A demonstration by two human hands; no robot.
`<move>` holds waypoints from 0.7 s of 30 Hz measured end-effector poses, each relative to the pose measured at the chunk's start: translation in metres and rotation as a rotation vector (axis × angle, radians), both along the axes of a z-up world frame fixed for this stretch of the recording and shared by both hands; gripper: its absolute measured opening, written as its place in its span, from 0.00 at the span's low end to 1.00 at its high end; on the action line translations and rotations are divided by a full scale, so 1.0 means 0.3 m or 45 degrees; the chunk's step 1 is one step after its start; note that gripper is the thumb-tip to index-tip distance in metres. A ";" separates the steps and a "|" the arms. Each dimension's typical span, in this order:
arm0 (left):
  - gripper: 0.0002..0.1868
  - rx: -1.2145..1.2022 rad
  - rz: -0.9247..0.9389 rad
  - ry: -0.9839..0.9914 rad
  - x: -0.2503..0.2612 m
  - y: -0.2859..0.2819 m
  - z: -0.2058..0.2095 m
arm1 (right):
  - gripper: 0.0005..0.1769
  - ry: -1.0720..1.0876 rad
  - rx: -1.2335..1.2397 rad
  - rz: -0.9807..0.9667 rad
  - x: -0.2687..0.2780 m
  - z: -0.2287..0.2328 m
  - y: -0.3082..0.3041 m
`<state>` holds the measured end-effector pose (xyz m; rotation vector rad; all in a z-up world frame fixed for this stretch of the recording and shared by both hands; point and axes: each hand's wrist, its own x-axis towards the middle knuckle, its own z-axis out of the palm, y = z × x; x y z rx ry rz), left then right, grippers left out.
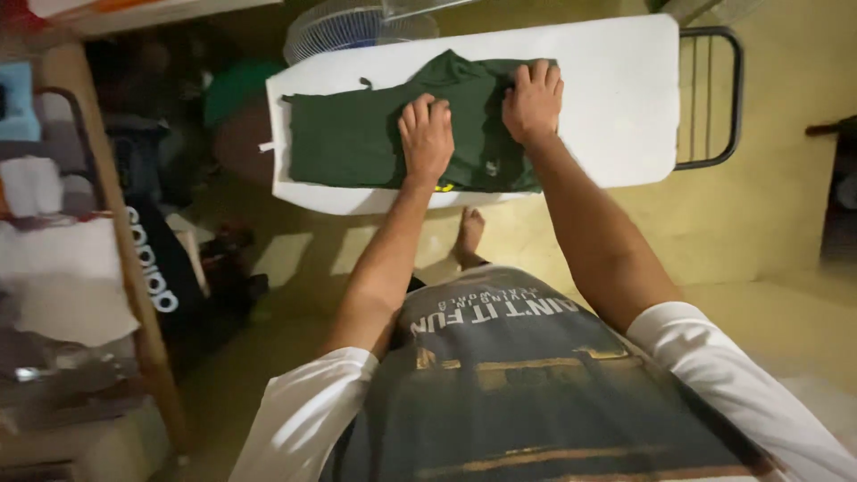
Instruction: Fold a green athletic garment on an ironing board.
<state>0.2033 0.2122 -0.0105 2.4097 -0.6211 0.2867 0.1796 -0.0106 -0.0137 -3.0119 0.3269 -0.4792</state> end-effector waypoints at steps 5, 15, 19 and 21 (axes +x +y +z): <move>0.14 -0.036 0.082 -0.059 0.027 -0.117 0.004 | 0.11 0.095 0.184 0.077 -0.002 0.002 -0.100; 0.29 0.133 0.166 -0.176 0.242 -0.200 -0.123 | 0.24 0.138 0.107 0.258 0.076 -0.007 -0.201; 0.38 0.169 0.152 -0.103 0.269 -0.210 -0.088 | 0.27 0.212 0.194 0.331 0.095 0.032 -0.198; 0.38 0.198 0.122 0.063 0.270 -0.197 -0.058 | 0.22 0.290 0.183 0.344 0.109 0.011 -0.193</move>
